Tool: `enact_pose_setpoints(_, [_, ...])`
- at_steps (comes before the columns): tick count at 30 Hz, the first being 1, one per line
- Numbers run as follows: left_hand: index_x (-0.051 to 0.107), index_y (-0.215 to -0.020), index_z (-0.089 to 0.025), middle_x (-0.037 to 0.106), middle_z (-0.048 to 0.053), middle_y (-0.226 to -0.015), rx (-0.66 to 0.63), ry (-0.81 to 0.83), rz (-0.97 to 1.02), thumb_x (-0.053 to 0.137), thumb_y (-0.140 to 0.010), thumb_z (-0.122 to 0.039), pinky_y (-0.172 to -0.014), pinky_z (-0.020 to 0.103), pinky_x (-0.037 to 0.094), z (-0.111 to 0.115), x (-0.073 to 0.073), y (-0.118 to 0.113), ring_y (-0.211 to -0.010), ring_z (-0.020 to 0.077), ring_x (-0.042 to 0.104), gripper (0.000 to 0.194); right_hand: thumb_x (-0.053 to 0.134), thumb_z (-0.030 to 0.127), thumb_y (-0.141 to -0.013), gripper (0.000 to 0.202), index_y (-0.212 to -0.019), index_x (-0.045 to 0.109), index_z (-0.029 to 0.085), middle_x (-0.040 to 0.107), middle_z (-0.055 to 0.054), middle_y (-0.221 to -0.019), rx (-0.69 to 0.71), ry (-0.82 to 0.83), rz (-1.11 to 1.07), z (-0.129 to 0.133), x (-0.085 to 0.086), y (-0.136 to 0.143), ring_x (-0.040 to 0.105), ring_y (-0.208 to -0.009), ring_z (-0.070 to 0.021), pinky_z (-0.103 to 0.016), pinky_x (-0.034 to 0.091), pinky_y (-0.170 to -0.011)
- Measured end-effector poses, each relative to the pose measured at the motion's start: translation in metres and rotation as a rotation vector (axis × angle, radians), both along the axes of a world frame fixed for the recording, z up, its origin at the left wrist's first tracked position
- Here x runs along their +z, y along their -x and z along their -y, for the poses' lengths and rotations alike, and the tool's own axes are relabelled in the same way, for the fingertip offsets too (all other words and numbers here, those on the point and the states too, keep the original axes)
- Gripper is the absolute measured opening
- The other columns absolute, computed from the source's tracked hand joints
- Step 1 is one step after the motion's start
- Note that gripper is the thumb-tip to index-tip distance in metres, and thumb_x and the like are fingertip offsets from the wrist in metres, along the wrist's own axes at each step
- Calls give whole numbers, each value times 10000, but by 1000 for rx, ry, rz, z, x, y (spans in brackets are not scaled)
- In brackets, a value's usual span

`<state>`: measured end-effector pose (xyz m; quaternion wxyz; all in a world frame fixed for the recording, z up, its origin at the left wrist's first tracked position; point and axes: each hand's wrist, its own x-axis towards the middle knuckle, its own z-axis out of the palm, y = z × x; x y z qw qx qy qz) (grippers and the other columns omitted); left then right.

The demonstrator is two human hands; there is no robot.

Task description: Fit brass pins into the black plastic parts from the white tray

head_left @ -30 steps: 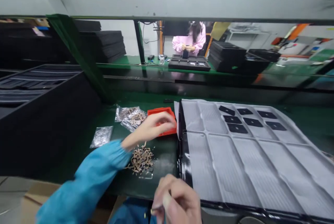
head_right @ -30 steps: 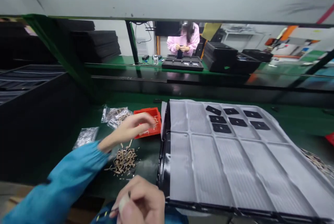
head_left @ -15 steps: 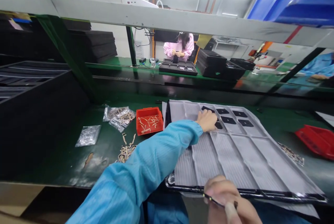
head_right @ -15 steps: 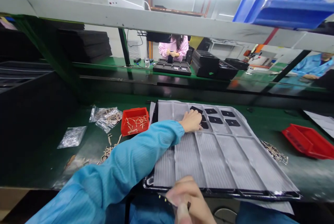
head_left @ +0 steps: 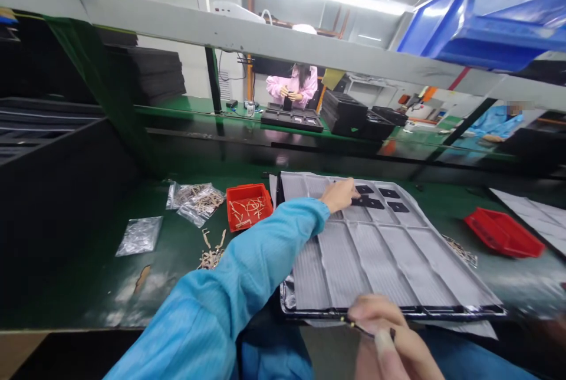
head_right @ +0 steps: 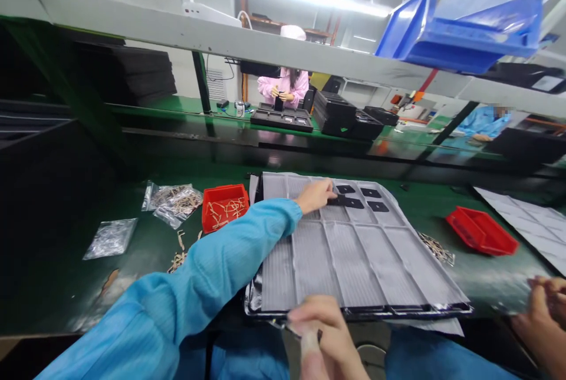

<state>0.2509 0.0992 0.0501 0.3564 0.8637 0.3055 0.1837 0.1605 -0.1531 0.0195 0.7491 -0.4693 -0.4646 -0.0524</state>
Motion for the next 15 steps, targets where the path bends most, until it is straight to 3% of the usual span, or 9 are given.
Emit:
enact_pose_setpoints(3, [649,-1322,-166,700,103,-1271,177,190,182,680,-1044,-362,-883,434,643,-17,10,58,-1042,239,728,342,667,208,-955,159,-806,723,209,716,-83,-863,-107,23,-51,-12,2,-3,719,-897,-266,-377,543,-700])
enact_pose_setpoints(6, [646,-1264,-152,713,58,-1078,364,333,337,653,-1060,-350,-691,309,625,-7,9,150,-803,161,707,284,724,212,-917,138,-779,720,206,740,-117,-1104,-5,136,-122,-33,-1,6,701,-1139,-308,-408,557,-832])
enact_pose_setpoints(8, [631,-1192,-143,657,-11,-842,437,409,418,614,-1061,-248,-521,204,508,24,3,211,-582,92,589,168,722,238,-934,123,-816,745,215,716,-119,-1268,141,271,-131,-46,-6,16,669,-1242,-298,-413,556,-925])
enact_pose_setpoints(10, [625,-1130,-151,588,-57,-701,448,504,471,614,-1012,-181,-450,152,412,66,-4,255,-484,59,497,122,706,261,-958,119,-861,766,227,681,-113,-1364,288,385,-114,-56,-12,26,659,-1279,-271,-383,566,-961])
enact_pose_setpoints(12, [648,-1099,-157,586,-60,-647,425,609,498,658,-970,-247,-432,152,421,105,-12,280,-457,63,495,157,694,260,-973,114,-891,771,238,667,-104,-1384,403,451,-76,-62,-19,34,668,-1274,-241,-340,582,-962])
enact_pose_setpoints(15, [672,-1072,-145,615,-38,-622,405,753,531,679,-939,-364,-425,184,482,141,-18,292,-445,83,526,256,670,218,-984,128,-898,760,248,704,-85,-1279,494,468,-16,-64,-25,42,704,-1202,-197,-276,603,-914])
